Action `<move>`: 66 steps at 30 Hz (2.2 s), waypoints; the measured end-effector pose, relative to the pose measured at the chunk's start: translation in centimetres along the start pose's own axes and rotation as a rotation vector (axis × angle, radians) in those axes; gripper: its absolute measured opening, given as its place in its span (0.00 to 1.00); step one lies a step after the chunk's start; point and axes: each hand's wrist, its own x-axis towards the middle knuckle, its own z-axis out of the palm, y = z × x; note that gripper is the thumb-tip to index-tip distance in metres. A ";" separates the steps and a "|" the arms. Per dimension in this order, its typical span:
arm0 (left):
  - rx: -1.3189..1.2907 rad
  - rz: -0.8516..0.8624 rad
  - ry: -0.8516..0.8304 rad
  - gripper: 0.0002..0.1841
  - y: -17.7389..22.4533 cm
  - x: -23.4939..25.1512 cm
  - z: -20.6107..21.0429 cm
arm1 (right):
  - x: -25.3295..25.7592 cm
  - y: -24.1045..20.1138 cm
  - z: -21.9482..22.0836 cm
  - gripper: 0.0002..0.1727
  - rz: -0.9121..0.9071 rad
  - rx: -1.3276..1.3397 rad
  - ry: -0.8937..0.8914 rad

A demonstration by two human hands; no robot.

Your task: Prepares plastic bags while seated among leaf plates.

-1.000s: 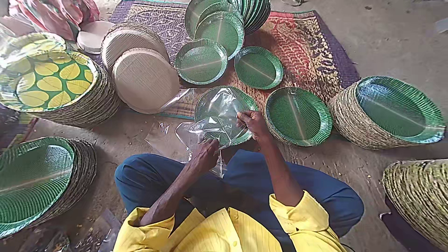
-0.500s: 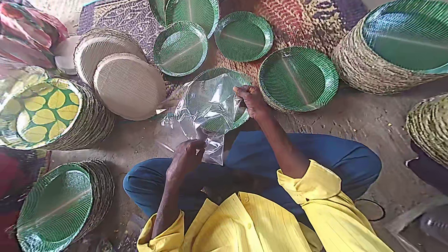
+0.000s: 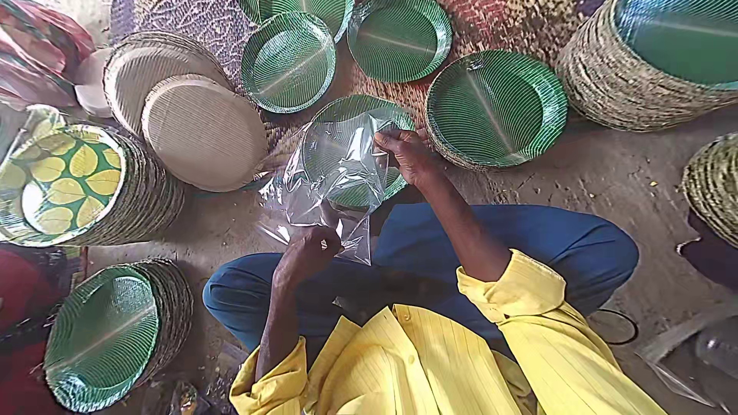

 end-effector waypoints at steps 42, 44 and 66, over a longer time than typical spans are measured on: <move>-0.571 0.336 0.622 0.34 -2.4 2.0 2.1 | -5.8 2.1 7.0 0.09 -0.128 -0.131 -0.691; -0.574 0.317 0.613 0.34 -2.3 1.9 2.1 | -5.8 2.3 7.1 0.08 -0.155 -0.139 -0.668; -0.888 0.281 0.671 0.05 -1.7 1.4 1.9 | -6.0 1.8 7.2 0.09 -0.068 -0.044 -0.640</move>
